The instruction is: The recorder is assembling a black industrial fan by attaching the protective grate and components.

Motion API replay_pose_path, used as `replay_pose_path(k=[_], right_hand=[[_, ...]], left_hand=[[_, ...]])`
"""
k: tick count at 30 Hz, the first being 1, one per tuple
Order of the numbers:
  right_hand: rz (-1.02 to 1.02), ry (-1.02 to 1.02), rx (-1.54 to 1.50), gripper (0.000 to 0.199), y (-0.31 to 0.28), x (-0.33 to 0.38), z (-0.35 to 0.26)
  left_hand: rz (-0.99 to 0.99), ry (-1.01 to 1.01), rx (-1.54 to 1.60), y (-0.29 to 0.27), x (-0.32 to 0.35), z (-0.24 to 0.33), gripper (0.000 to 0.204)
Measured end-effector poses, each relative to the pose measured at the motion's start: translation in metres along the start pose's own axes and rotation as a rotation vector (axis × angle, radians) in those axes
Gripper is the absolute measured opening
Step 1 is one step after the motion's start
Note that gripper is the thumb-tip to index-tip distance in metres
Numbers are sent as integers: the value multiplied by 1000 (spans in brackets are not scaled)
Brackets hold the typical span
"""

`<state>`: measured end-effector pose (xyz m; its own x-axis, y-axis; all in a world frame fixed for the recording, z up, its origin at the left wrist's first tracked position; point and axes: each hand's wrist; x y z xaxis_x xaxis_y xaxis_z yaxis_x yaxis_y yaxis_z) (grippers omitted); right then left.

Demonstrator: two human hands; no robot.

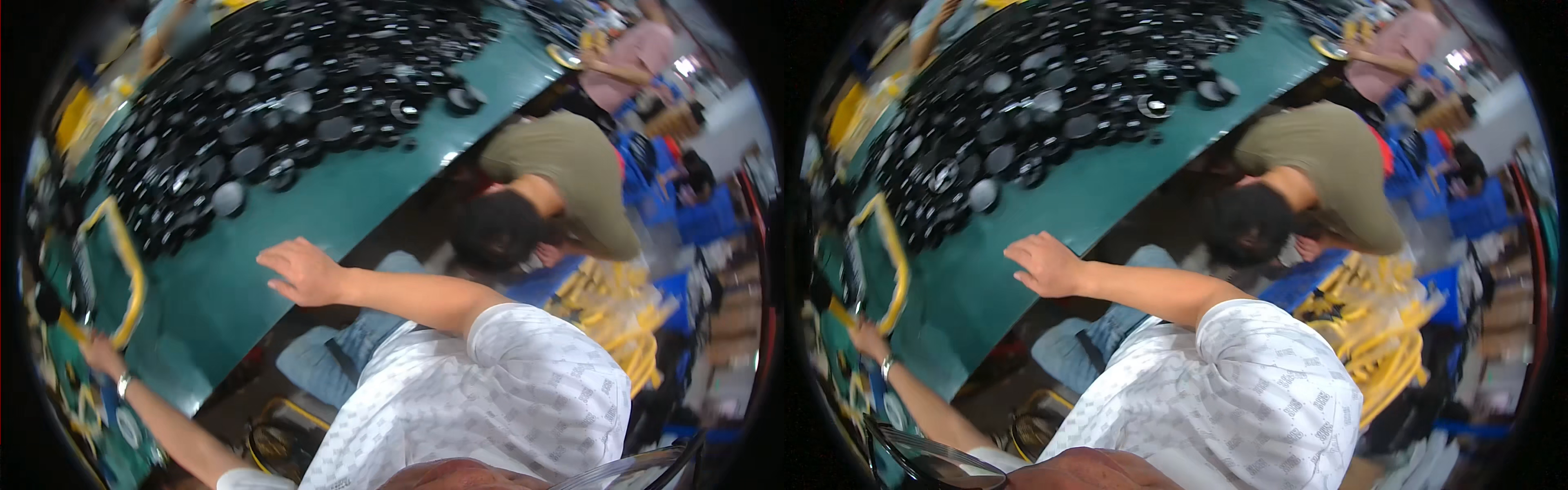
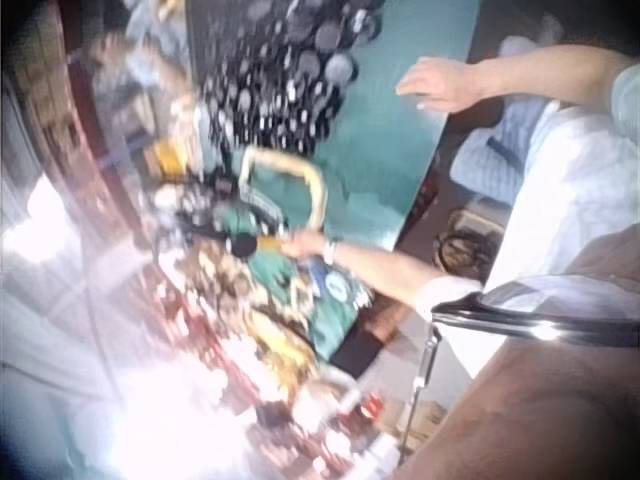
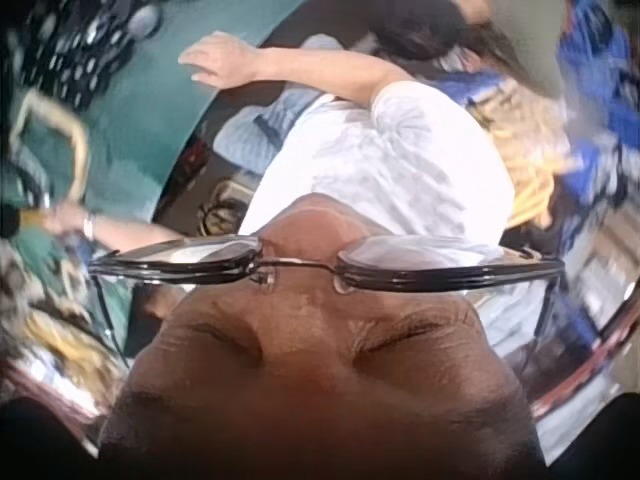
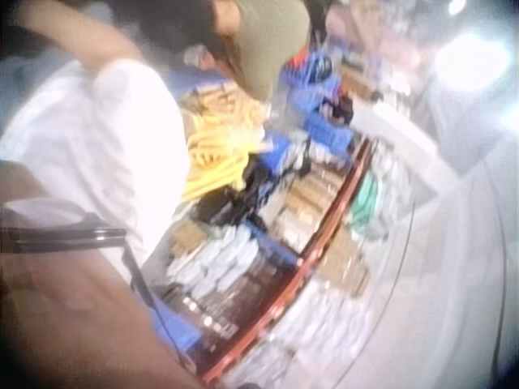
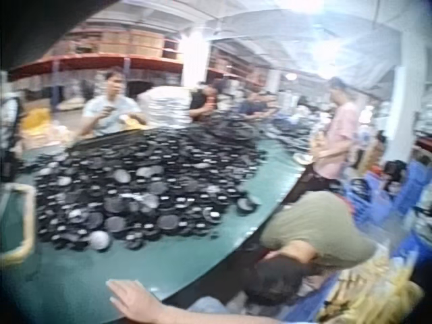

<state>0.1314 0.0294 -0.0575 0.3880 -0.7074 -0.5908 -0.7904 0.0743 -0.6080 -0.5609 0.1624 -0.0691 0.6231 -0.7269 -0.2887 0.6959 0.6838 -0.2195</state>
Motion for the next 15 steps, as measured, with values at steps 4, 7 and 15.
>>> replay_pose_path(k=[4, 7, 15], right_hand=[[66, -73, 86, 37, -22, 31, 18], [132, -181, 187, 28, -17, 30, 15], [220, -162, 238, 27, -5, 34, 20]], left_hand=[[200, 482, -859, 24, -46, -13, 40], [242, 382, -967, 46, -77, -11, 42], [119, 334, -916, 82, -84, -34, 37]])
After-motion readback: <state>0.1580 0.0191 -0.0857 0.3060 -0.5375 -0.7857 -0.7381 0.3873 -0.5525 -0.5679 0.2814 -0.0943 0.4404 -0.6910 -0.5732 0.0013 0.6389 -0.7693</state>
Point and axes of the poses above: each hand's wrist, its own x-axis away from the middle knuckle, its own y-axis out of the palm, z = x × y, and after that the axes turned 4 degrees about -y, right-handed
